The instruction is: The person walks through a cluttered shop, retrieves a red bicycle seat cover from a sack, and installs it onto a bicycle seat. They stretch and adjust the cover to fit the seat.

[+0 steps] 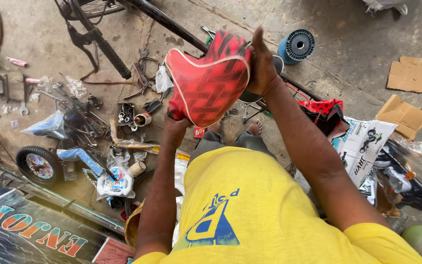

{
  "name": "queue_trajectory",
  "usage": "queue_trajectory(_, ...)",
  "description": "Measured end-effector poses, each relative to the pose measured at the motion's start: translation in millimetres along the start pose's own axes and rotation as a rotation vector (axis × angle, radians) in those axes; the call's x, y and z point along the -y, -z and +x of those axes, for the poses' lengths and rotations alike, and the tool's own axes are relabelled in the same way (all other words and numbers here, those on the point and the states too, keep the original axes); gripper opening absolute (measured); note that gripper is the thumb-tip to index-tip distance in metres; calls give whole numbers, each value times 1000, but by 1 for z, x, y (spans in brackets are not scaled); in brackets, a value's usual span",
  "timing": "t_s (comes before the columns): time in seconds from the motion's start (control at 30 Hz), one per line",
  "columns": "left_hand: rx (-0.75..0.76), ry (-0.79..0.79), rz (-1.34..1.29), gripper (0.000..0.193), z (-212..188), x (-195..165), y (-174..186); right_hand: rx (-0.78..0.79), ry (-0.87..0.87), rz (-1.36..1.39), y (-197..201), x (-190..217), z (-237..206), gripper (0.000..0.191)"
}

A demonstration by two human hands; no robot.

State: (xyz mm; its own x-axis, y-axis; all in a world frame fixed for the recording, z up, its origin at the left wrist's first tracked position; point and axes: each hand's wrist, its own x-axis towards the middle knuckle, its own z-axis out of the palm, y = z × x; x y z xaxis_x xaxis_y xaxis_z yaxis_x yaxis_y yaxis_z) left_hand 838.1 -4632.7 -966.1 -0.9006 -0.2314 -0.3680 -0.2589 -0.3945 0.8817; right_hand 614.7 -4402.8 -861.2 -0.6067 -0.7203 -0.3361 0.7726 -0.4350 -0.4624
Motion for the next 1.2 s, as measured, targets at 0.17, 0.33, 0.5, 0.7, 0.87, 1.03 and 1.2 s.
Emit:
queue_trajectory(0.17,-284,-160,-200,43,7,14,26,88,-25,-166,-18,-16,-12,29)
queue_trajectory(0.33,-442,-308,284,69,-2,-46,6,-212,46,-85,-44,-42,-6,23)
queue_trajectory(0.5,-174,-728,639,97,-13,-75,-69,-205,-98,-51,-64,-74,13,28)
queue_trajectory(0.7,-310,-392,-438,43,20,-52,-43,77,3,-519,-43,-81,17,35)
queue_trajectory(0.87,-263,-340,-648,40,19,-37,12,-38,299,-1425,-27,-89,-15,33)
queue_trajectory(1.03,-391,-273,-650,39,13,-34,17,162,277,-1658,-32,-104,-36,41)
queue_trajectory(1.2,-400,-261,-676,37,17,-29,21,359,389,-1872,-31,-110,-44,66)
